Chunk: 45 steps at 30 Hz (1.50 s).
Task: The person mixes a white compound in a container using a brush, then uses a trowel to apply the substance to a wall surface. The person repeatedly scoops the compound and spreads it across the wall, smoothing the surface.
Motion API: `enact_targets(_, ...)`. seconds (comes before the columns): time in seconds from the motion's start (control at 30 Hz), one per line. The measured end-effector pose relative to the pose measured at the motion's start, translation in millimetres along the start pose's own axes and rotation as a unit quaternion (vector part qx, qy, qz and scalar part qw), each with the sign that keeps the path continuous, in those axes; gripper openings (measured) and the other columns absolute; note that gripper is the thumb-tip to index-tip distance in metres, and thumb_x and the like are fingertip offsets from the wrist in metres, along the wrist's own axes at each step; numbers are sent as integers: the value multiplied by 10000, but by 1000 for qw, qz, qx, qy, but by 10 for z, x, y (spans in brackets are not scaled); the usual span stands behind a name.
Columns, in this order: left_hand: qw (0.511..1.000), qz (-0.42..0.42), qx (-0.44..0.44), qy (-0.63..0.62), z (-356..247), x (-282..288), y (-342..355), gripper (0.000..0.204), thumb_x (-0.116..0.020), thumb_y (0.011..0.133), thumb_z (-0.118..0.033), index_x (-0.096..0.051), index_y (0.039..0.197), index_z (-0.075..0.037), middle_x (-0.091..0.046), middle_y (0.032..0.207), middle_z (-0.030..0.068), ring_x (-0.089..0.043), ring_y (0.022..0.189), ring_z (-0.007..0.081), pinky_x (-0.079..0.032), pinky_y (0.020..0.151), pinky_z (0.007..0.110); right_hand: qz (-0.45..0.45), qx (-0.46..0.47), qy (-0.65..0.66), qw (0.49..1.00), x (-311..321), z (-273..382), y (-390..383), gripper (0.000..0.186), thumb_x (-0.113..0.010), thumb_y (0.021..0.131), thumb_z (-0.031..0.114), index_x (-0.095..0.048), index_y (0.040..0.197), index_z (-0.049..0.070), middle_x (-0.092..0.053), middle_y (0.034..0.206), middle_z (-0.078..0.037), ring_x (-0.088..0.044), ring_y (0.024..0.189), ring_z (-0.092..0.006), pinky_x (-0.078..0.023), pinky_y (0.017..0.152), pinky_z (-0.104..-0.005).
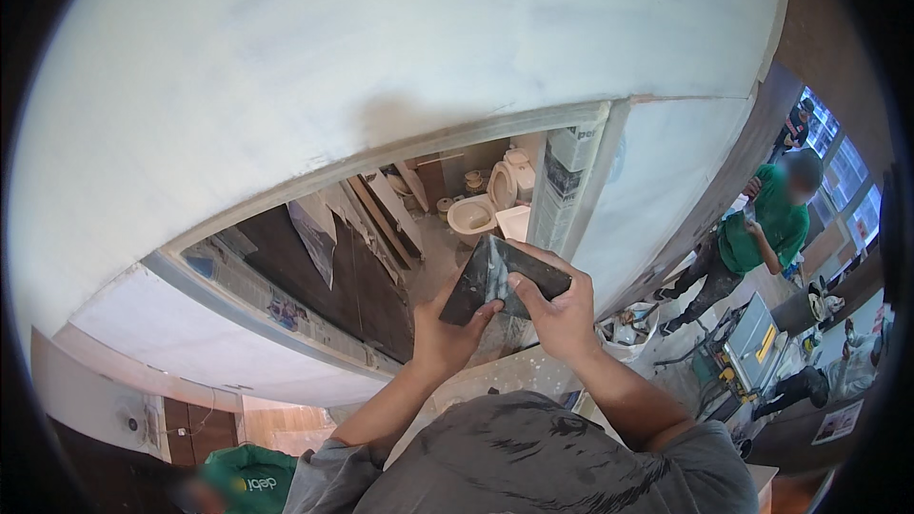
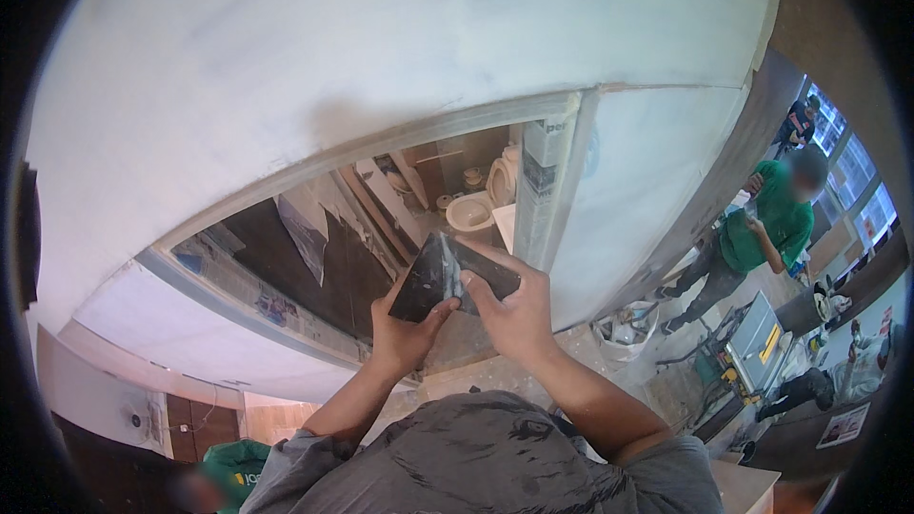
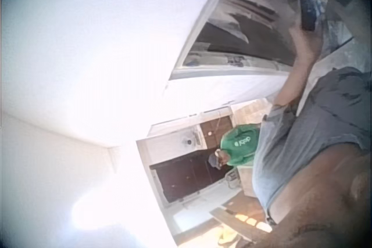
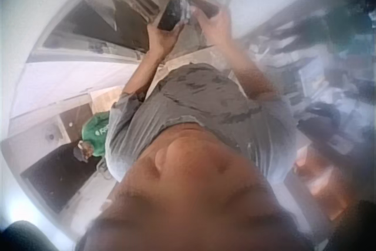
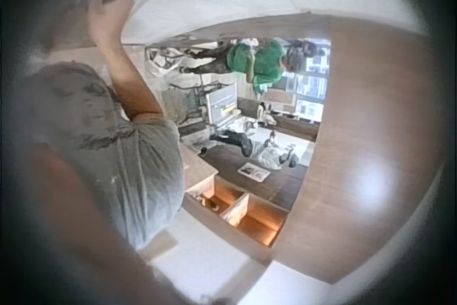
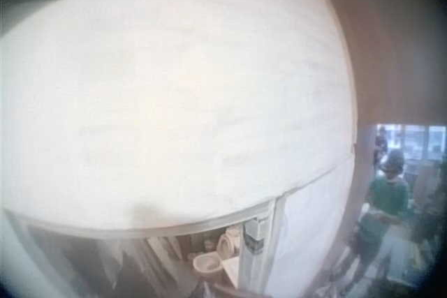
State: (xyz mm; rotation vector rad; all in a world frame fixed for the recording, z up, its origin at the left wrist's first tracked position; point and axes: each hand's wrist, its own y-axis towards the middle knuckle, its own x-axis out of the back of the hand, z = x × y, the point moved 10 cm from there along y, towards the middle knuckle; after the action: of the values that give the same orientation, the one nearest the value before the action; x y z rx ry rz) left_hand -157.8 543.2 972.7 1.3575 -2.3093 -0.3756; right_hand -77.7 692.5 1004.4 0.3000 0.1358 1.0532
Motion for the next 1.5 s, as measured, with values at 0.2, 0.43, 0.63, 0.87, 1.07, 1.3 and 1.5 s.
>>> enact_targets(0.2,988,151,24,-18,67,-136,80,440,-854,847,-73,-645,1222,24,-752,1054,71,-666,929,112,-546,837,296,129,4,-65,990,-97,-32,66,345,-674,923,9,-702,1264,-32,-740,1208,-150,-664,1090,-153,-500,995,-305)
enact_targets(0.43,995,47,81,30,110,-60,59,438,-864,831,-68,-648,1202,22,-764,1066,90,-674,955,103,-550,853,312,-2,22,-18,1000,20,-120,53,321,-663,947,-13,-695,1265,-49,-746,1159,-92,-637,1022,-91,-510,946,-269)
enact_targets(0.63,990,123,65,5,89,-130,98,475,-860,829,-54,-624,1232,35,-741,1063,80,-661,1001,103,-542,888,313,109,17,-75,991,-92,-75,58,365,-687,893,-7,-733,1252,44,-751,1186,-193,-715,1107,-219,-526,984,-331)
enact_targets(0.87,977,76,117,-161,278,-64,19,385,-644,1034,-326,-625,1208,16,-654,1004,12,-591,931,119,-493,848,275,90,68,-122,986,-28,-3,68,380,-688,902,41,-725,1279,76,-747,1196,-191,-727,1104,-244,-539,967,-339)
enact_targets(1.07,968,-38,209,-130,730,132,-124,510,-405,1128,-463,-657,1103,-20,-644,949,0,-572,878,101,-461,744,242,-47,23,-140,989,501,-273,172,368,-682,927,64,-707,1293,40,-743,1191,-204,-723,1102,-251,-521,985,-338)
enact_targets(1.3,866,-125,278,-397,368,-126,-166,276,-584,1075,-243,-617,1221,-12,-705,1128,101,-718,990,217,-603,746,346,-224,126,21,966,551,-127,38,415,-688,982,127,-636,1344,-67,-710,1251,-168,-653,1149,-213,-495,1008,-332)
enact_targets(1.5,828,-98,270,-482,269,-340,-164,317,-637,1032,-175,-559,1298,-21,-671,1183,100,-707,1019,233,-633,774,402,-172,120,57,976,279,-89,-90,433,-707,953,39,-618,1358,-81,-691,1241,-136,-643,1114,-179,-497,974,-304)
